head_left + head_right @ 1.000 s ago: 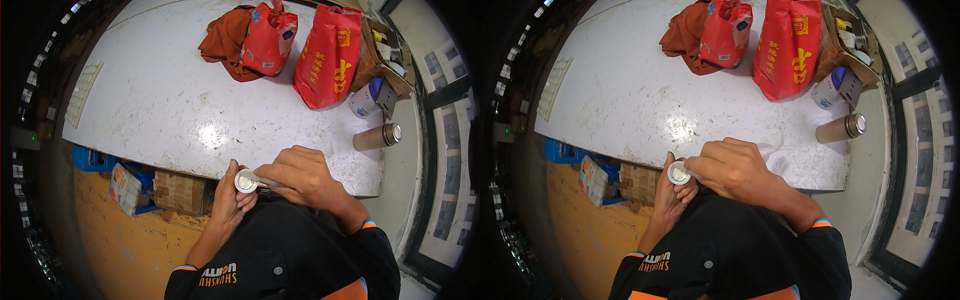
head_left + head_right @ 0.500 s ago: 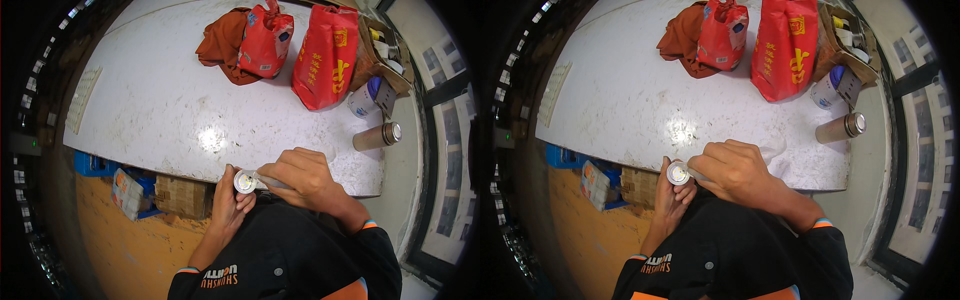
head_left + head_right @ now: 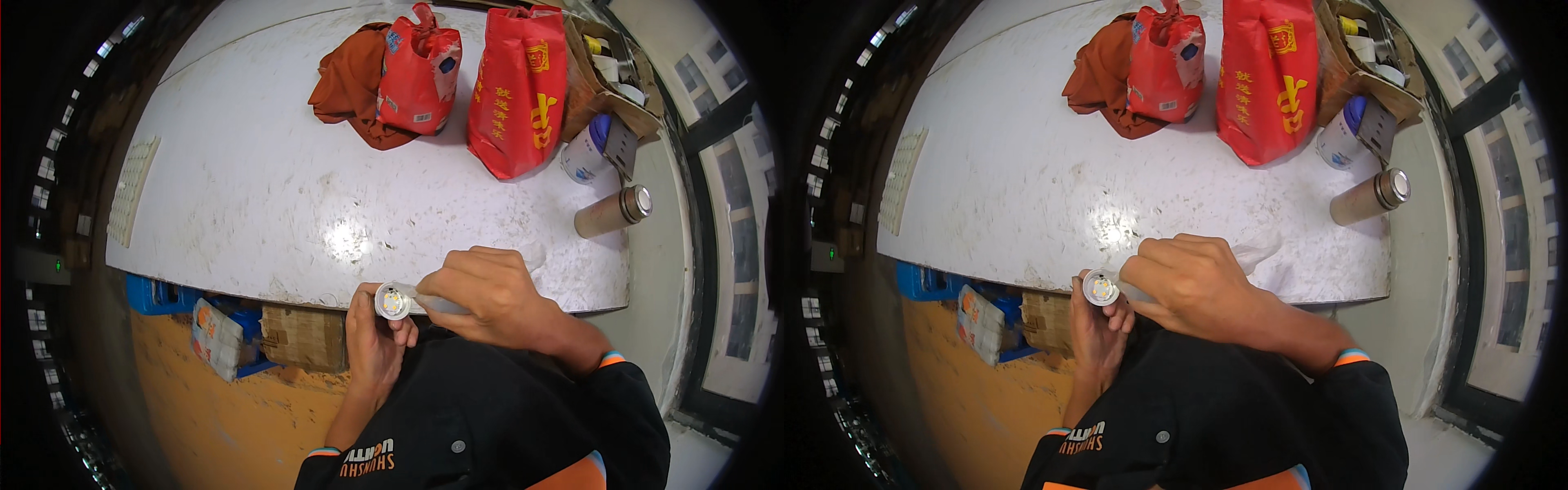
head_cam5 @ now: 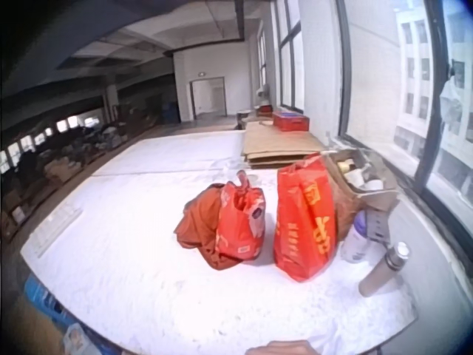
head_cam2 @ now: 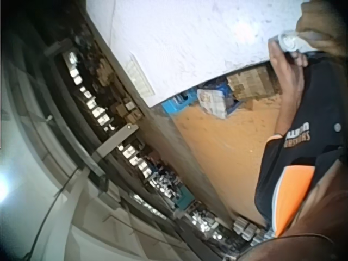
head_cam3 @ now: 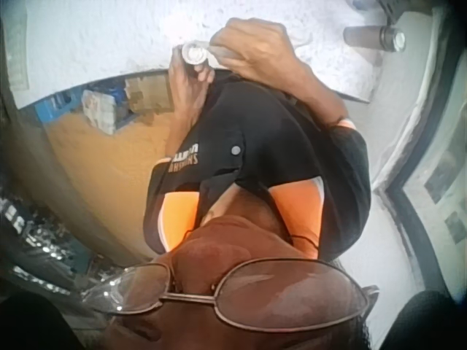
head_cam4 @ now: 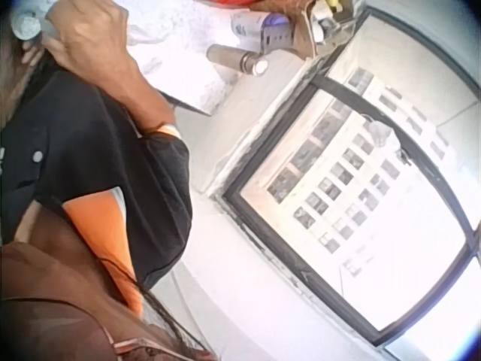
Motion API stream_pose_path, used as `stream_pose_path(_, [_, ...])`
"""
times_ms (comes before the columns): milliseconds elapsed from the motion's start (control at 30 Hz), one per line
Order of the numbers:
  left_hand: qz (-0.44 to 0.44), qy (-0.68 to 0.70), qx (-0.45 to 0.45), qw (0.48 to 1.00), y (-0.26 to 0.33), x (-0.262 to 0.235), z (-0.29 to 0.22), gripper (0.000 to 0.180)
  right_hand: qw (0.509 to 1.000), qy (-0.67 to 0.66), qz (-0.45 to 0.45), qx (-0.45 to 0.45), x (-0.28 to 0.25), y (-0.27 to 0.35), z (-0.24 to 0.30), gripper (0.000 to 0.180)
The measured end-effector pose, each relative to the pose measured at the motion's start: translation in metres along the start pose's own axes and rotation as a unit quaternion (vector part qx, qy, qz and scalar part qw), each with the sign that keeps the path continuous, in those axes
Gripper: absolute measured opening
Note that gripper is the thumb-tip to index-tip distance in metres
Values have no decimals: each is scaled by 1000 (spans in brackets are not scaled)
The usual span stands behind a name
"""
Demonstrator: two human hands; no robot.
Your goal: Applying sealant or glue to an electronic component and attaching a cap.
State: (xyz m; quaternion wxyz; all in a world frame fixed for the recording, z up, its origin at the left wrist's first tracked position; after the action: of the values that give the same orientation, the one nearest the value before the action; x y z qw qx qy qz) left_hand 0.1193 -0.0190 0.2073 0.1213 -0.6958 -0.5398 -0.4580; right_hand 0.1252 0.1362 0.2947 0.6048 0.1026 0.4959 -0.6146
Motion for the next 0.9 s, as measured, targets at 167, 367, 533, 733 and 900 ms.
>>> stream_pose_path(167, [-11, 85, 33, 996, 1, -15, -12, 33, 998, -46, -29, 23, 4, -9, 11, 17])
stream_pose_path(367, [17, 171, 71, 983, -1, -54, -42, 28, 935, -212, -106, 265, 31, 0, 14, 12])
stream_pose_path(533, [90, 127, 91, 984, 7, -78, -74, 27, 921, -254, -84, 284, 70, -5, 36, 14])
stream_pose_path(733, [96, 34, 83, 991, 40, -99, -98, 55, 871, -342, -23, 351, 113, -1, 53, 16])
stream_pose_path(900, [60, -1, 43, 997, 91, -114, -89, 48, 738, -519, 21, 431, 156, 10, 55, 24])
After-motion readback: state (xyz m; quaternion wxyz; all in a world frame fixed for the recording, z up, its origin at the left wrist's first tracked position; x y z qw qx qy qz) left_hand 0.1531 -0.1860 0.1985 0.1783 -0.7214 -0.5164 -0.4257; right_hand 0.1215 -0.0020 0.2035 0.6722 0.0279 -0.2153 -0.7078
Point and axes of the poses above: each hand's wrist, its own y-axis away from the middle knuckle, its own x-axis out of the palm, z = x × y, the point moved 3 cm from there along -y, towards the middle knuckle, and after that the axes turned 6 degrees about y, right-handed, at the moved point
